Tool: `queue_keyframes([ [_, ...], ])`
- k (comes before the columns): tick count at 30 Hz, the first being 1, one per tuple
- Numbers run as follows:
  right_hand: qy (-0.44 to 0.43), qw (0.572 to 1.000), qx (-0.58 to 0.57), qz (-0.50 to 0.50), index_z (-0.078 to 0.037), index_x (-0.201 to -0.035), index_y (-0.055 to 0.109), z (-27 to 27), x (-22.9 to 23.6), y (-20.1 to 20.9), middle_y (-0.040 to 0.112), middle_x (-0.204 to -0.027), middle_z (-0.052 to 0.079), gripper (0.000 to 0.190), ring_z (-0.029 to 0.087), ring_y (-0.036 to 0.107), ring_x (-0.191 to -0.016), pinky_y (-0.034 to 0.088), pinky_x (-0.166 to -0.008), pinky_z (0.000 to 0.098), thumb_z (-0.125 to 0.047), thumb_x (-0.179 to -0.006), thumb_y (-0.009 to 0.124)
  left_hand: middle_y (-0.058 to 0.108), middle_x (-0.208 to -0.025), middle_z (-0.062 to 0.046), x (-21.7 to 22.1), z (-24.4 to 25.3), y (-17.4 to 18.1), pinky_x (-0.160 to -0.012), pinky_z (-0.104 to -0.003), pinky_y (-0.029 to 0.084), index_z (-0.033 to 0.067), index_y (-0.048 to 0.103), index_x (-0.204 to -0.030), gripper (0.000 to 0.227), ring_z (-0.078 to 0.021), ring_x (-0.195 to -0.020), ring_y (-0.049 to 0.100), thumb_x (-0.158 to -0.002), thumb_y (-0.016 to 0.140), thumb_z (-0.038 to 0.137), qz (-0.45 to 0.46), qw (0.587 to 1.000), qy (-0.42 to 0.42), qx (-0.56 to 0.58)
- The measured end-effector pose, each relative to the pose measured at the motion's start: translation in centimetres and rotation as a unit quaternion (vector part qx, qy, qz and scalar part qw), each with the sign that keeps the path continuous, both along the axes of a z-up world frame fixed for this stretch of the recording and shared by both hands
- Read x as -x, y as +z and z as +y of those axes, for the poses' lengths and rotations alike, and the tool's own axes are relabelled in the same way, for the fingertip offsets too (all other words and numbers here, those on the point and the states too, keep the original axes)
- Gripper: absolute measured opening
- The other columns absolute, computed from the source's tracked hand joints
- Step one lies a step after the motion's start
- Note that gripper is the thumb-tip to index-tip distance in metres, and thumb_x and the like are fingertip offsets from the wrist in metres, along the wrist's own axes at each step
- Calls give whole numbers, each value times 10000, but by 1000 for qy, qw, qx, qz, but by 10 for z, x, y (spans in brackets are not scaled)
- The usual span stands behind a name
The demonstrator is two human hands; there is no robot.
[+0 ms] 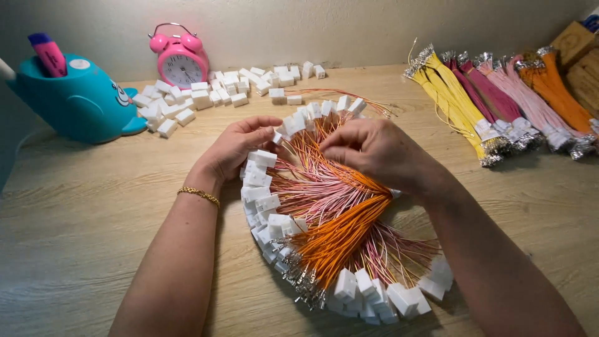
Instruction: The person assembles a wire harness by inserting individual colored wires into white plastic connectors. They work methodically, picking up wires and connecting them to the connector block arranged on the table.
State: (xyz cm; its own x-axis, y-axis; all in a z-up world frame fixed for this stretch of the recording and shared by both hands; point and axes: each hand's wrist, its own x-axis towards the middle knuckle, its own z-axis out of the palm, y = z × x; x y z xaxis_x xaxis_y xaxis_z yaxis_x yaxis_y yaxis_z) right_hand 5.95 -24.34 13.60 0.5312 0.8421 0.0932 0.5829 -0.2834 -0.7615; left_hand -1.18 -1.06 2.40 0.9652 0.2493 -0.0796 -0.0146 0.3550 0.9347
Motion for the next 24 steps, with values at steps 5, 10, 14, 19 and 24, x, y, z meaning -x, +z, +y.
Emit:
queue_keyframes([
  [5,29,988,151,3,-68,-942,772,-19,4,-23,680,-747,125,160,206,576,-694,491,-676,347,-98,-887,625,680,-853,-118,-3,4,-10,-645,-400,636,85,631,-1189,330,-260,-764,729,-863,677,98,-25,999,0,22],
  [10,-81,990,98,-58,-85,-1012,738,-26,-4,-27,689,-836,110,154,184,634,-762,512,-698,321,-136,-910,636,670,-861,-105,-7,6,-15,-652,-403,637,81,634,-1154,288,-260,-767,728,-870,674,98,-31,999,6,21],
  [14,30,993,106,42,-78,-934,782,-28,17,-32,686,-762,90,146,170,580,-704,501,-671,307,-89,-882,646,665,-870,-106,-7,8,-20,-655,-412,639,75,646,-1100,230,-270,-771,729,-874,674,104,-27,999,4,24],
  [19,128,983,128,25,-129,-891,783,-27,28,-36,703,-794,65,105,176,642,-754,534,-711,328,-148,-871,681,661,-874,-96,-7,8,-18,-662,-411,643,71,646,-1098,223,-268,-781,732,-878,667,105,-21,1000,1,17],
  [24,139,977,147,-73,-128,-852,737,-26,20,-47,666,-814,88,122,251,656,-794,541,-748,362,-198,-901,650,652,-864,-95,-8,8,-17,-665,-419,645,63,644,-1098,222,-277,-786,731,-880,665,104,-22,1000,4,13],
])
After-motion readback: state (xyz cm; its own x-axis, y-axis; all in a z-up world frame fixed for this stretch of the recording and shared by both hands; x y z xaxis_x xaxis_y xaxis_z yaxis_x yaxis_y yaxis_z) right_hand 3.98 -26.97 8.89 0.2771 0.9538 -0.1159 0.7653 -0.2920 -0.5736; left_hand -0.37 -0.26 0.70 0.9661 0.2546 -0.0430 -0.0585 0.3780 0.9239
